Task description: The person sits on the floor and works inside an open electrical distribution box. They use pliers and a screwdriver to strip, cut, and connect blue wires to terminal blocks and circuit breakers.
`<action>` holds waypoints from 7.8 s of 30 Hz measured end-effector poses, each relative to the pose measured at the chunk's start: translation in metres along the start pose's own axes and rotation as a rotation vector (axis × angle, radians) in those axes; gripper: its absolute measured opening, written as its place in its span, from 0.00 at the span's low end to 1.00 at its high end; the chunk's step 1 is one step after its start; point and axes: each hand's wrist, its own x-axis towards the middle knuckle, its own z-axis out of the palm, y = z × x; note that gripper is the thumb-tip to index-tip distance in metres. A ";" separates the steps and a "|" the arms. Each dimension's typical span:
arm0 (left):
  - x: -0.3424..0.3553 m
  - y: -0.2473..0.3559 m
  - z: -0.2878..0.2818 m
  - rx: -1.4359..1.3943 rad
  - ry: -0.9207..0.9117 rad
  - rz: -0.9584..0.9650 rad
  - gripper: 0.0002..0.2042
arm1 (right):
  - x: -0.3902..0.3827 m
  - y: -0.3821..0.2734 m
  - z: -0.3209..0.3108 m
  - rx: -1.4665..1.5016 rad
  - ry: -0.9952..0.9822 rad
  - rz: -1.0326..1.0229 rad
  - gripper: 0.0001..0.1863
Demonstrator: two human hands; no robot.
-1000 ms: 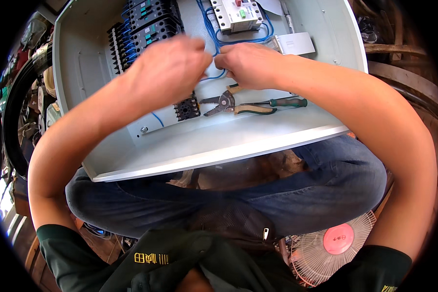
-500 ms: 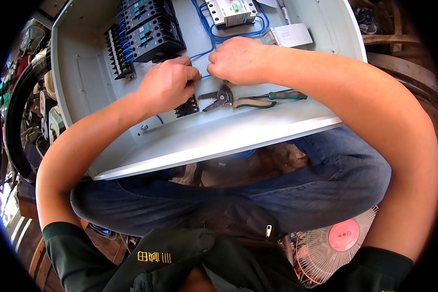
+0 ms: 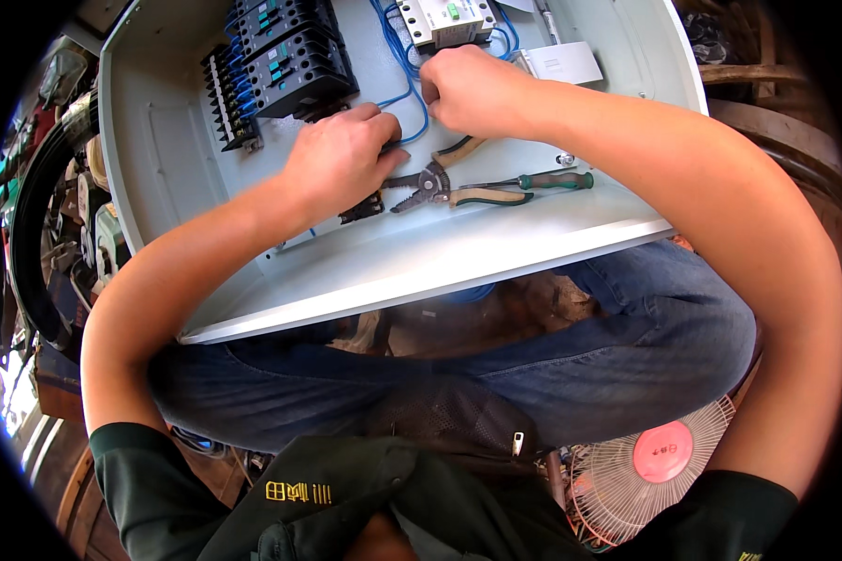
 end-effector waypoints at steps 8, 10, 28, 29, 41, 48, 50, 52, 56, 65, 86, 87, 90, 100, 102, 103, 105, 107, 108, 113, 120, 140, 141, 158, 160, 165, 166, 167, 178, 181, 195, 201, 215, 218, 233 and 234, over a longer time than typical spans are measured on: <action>0.009 0.009 -0.003 -0.036 -0.023 -0.021 0.11 | 0.009 -0.013 -0.007 0.391 -0.194 0.395 0.09; 0.008 0.007 -0.001 -0.056 -0.004 -0.004 0.11 | 0.012 -0.013 -0.006 0.458 -0.202 0.456 0.08; 0.013 -0.005 0.026 -0.038 0.272 0.259 0.02 | 0.016 -0.020 -0.010 0.585 -0.266 0.637 0.06; 0.013 -0.005 0.026 -0.038 0.274 0.277 0.03 | 0.017 -0.021 -0.009 0.591 -0.269 0.643 0.06; 0.014 -0.001 0.025 -0.009 0.234 0.212 0.04 | 0.015 -0.029 -0.006 0.598 -0.245 0.669 0.06; 0.003 -0.009 0.013 0.256 0.261 0.287 0.09 | 0.017 -0.023 -0.012 0.464 -0.281 0.599 0.09; 0.001 -0.010 0.014 0.212 0.272 0.225 0.09 | 0.016 -0.024 -0.015 0.447 -0.288 0.587 0.10; -0.001 -0.010 0.014 0.210 0.287 0.221 0.09 | 0.016 -0.026 -0.015 0.442 -0.294 0.574 0.10; 0.002 -0.009 0.012 0.199 0.291 0.249 0.08 | 0.016 -0.025 -0.009 0.461 -0.276 0.592 0.09; 0.011 0.002 -0.013 0.129 -0.189 -0.035 0.05 | 0.018 -0.025 -0.009 0.483 -0.305 0.656 0.11; 0.014 0.005 -0.007 0.046 0.151 0.083 0.29 | 0.023 -0.022 -0.007 0.402 -0.204 0.618 0.15; 0.014 0.005 -0.005 0.059 0.136 0.077 0.30 | 0.023 -0.021 -0.005 0.454 -0.197 0.633 0.14; 0.017 0.004 0.005 0.054 0.151 0.074 0.33 | 0.025 -0.019 -0.005 0.522 -0.204 0.666 0.14; 0.020 -0.007 0.017 0.066 0.197 0.150 0.30 | 0.026 -0.019 -0.012 0.520 -0.315 0.603 0.12; 0.022 -0.007 0.018 0.253 0.218 0.192 0.30 | 0.030 -0.016 -0.008 0.433 -0.307 0.571 0.12; 0.023 -0.008 0.017 0.293 0.184 0.190 0.30 | 0.031 -0.014 -0.006 0.391 -0.302 0.556 0.13; 0.025 -0.007 0.011 0.373 0.117 0.190 0.30 | 0.029 -0.017 -0.006 0.256 -0.290 0.467 0.14; 0.027 -0.014 0.015 0.379 0.152 0.228 0.31 | 0.023 -0.019 -0.013 0.043 -0.269 0.324 0.16; 0.027 -0.014 0.012 0.360 0.134 0.232 0.31 | 0.016 -0.024 -0.024 -0.102 -0.263 0.226 0.17; 0.021 -0.016 -0.004 0.223 0.068 0.175 0.30 | -0.027 -0.045 -0.077 -0.172 -0.066 0.089 0.15; -0.010 -0.004 -0.066 0.169 -0.139 0.217 0.22 | -0.079 -0.044 -0.107 -0.301 -0.242 0.170 0.12; -0.118 0.017 -0.149 0.237 -0.077 -0.023 0.15 | -0.153 -0.090 -0.016 -0.183 -0.974 -0.020 0.14; -0.119 0.028 -0.157 0.254 -0.068 -0.009 0.15 | -0.138 -0.077 0.015 -0.257 -1.065 0.112 0.16; -0.150 0.057 -0.137 -0.171 -0.051 0.126 0.14 | -0.119 -0.079 0.178 -0.031 -0.065 -0.408 0.14; -0.153 0.062 -0.136 -0.259 -0.013 0.186 0.15 | -0.159 -0.100 0.103 -0.105 -0.049 -0.563 0.15; -0.150 0.091 -0.103 -0.763 -0.066 0.433 0.24 | -0.193 -0.129 0.023 0.223 0.375 -0.550 0.13; -0.153 0.096 -0.096 -0.814 -0.128 0.431 0.27 | -0.196 -0.132 0.014 0.231 0.386 -0.525 0.12; -0.153 0.101 -0.093 -0.799 -0.154 0.382 0.25 | -0.198 -0.134 0.007 0.239 0.399 -0.493 0.12; -0.149 0.107 -0.097 -1.009 -0.294 0.286 0.09 | -0.061 -0.060 -0.070 -0.501 -0.219 -0.132 0.12; -0.146 0.099 -0.096 -1.072 -0.349 0.240 0.09 | -0.027 -0.027 -0.032 -0.746 -0.411 -0.325 0.10; -0.161 0.087 -0.093 -1.111 -0.353 0.093 0.10 | -0.104 -0.078 -0.109 -0.545 -0.081 -0.240 0.10; -0.156 0.097 -0.083 -1.143 -0.298 0.166 0.10 | -0.271 -0.044 -0.106 0.562 0.763 0.010 0.11; -0.143 0.150 -0.046 -1.498 -0.001 -0.272 0.10 | -0.286 -0.091 0.045 0.530 0.635 -0.112 0.36; -0.146 0.150 -0.038 -1.477 0.043 -0.205 0.09 | -0.280 -0.087 0.044 0.289 0.683 -0.141 0.47; -0.142 0.143 -0.040 -1.504 -0.138 -0.230 0.08 | -0.273 -0.088 0.046 0.141 0.644 -0.171 0.50; -0.142 0.142 -0.040 -1.500 -0.146 -0.234 0.08 | -0.272 -0.088 0.047 0.143 0.643 -0.170 0.50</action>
